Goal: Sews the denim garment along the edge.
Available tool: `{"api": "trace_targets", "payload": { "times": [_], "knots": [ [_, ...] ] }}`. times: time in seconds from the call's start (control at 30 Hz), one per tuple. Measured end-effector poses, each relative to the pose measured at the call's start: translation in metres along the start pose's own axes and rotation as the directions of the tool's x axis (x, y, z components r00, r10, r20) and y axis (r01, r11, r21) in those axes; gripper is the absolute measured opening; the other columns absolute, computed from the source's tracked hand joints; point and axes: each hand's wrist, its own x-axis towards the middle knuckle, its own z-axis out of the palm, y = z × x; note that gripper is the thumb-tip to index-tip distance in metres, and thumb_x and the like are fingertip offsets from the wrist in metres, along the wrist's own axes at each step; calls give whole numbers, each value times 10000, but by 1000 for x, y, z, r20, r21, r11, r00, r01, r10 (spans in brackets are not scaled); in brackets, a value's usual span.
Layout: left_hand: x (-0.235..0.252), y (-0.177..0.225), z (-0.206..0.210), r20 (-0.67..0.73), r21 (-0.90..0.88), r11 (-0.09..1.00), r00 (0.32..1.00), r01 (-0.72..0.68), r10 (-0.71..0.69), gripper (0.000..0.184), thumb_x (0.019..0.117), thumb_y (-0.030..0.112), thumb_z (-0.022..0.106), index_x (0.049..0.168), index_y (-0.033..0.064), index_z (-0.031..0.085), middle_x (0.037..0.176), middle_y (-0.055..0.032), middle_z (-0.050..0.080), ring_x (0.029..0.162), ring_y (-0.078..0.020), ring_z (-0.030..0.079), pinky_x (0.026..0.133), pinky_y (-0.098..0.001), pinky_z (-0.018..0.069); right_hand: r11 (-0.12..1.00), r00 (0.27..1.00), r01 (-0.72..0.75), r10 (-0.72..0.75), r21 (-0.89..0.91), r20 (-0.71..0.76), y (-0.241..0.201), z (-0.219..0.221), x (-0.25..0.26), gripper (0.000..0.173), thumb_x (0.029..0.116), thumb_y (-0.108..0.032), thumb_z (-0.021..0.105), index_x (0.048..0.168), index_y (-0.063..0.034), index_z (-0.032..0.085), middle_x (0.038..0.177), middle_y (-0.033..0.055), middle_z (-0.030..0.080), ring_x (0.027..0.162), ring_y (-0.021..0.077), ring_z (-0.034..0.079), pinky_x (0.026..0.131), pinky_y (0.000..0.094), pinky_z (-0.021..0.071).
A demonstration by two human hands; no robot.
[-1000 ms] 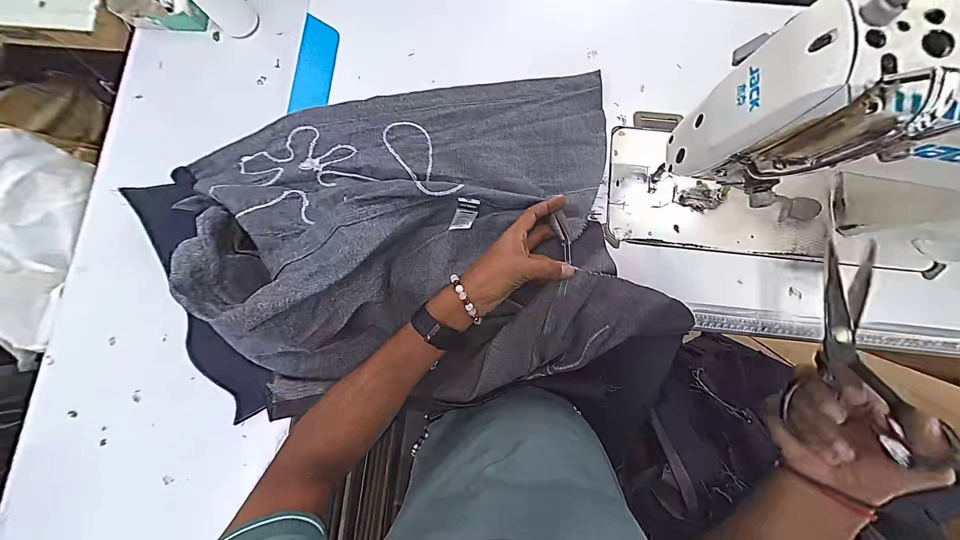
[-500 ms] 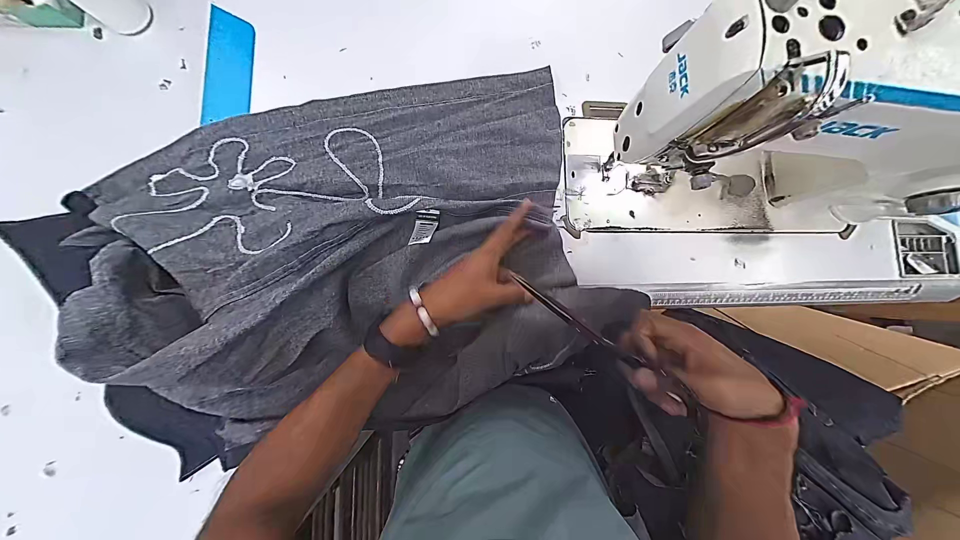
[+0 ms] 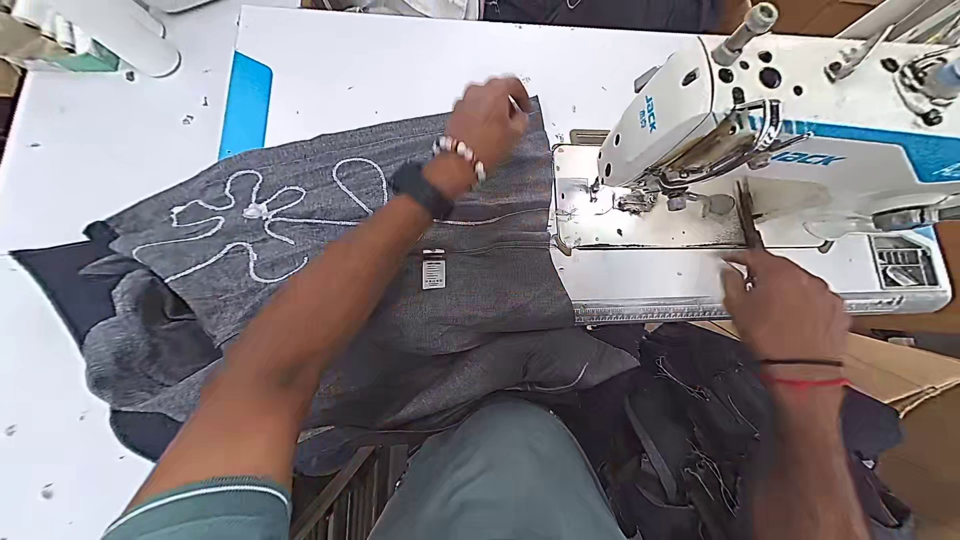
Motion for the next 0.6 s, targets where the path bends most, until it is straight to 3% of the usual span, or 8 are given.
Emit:
{"api": "trace_targets", "payload": {
  "times": [0.1, 0.17, 0.23, 0.27, 0.37, 0.47, 0.53, 0.6],
  "knots": [
    [63, -45, 12, -79, 163, 980, 991, 117, -106, 547, 896, 419, 740, 1299, 60, 650, 1324, -243, 611, 1274, -475, 546, 999, -679, 465, 885, 895, 413, -351, 216, -275, -85, 33, -21, 285, 1042, -225, 565, 1223, -63, 714, 1213, 139, 717, 1134, 296, 693, 954, 503, 576],
    [72, -60, 24, -121, 148, 977, 983, 153, -135, 653, 861, 569, 741, 1291, 84, 661, 1361, -244, 576, 1301, -481, 507, 993, -695, 443, 846, 860, 471, -378, 249, -342, -129, 60, -9, 297, 1034, -227, 567, 1262, -97, 704, 1251, 119, 692, 1171, 297, 652, 967, 478, 550],
    [66, -68, 33, -183, 107, 983, 975, 147, -126, 683, 863, 638, 704, 1269, 91, 666, 1305, -244, 600, 1249, -458, 549, 1006, -676, 436, 884, 896, 394, -309, 251, -318, -147, 79, 19, 394, 1042, -330, 570, 1372, -131, 652, 1270, 171, 617, 1121, 375, 594, 857, 533, 513],
    [61, -71, 37, -208, 120, 982, 971, 148, -121, 695, 873, 671, 664, 1253, 90, 663, 1271, -236, 614, 1230, -443, 562, 1009, -654, 433, 893, 908, 369, -288, 257, -305, -150, 87, 30, 381, 1036, -367, 589, 1338, -148, 668, 1257, 182, 602, 1115, 405, 578, 823, 561, 502],
    [52, -76, 39, -228, 147, 976, 966, 160, -123, 698, 906, 686, 603, 1231, 71, 655, 1230, -225, 637, 1224, -432, 571, 1008, -633, 426, 871, 892, 416, -336, 261, -303, -152, 97, 31, 213, 1033, -280, 583, 1026, -102, 700, 1076, 139, 675, 1050, 379, 623, 790, 556, 505],
    [47, -79, 36, -220, 130, 979, 967, 160, -128, 681, 917, 668, 606, 1211, 56, 656, 1220, -221, 643, 1228, -429, 566, 1013, -635, 412, 768, 919, 374, -380, 519, -100, -107, 71, -27, 274, 1045, -266, 543, 1007, -52, 710, 953, 89, 700, 921, 241, 672, 825, 449, 565],
    [46, -80, 34, -208, 140, 979, 971, 151, -120, 684, 921, 674, 591, 1209, 58, 658, 1219, -215, 645, 1231, -426, 565, 1012, -633, 412, 706, 939, 221, -340, 673, 48, -32, 41, -67, 342, 1071, -372, 520, 1063, -75, 690, 913, 20, 678, 801, 116, 653, 720, 337, 581],
    [44, -77, 37, -196, 145, 978, 974, 147, -117, 669, 930, 665, 584, 1208, 61, 656, 1217, -210, 648, 1230, -421, 566, 1004, -627, 412, 731, 984, 49, -151, 681, 91, 67, 5, -107, 355, 1069, -411, 519, 1089, -90, 670, 872, -13, 654, 720, 71, 619, 637, 293, 561]
  ]
}}
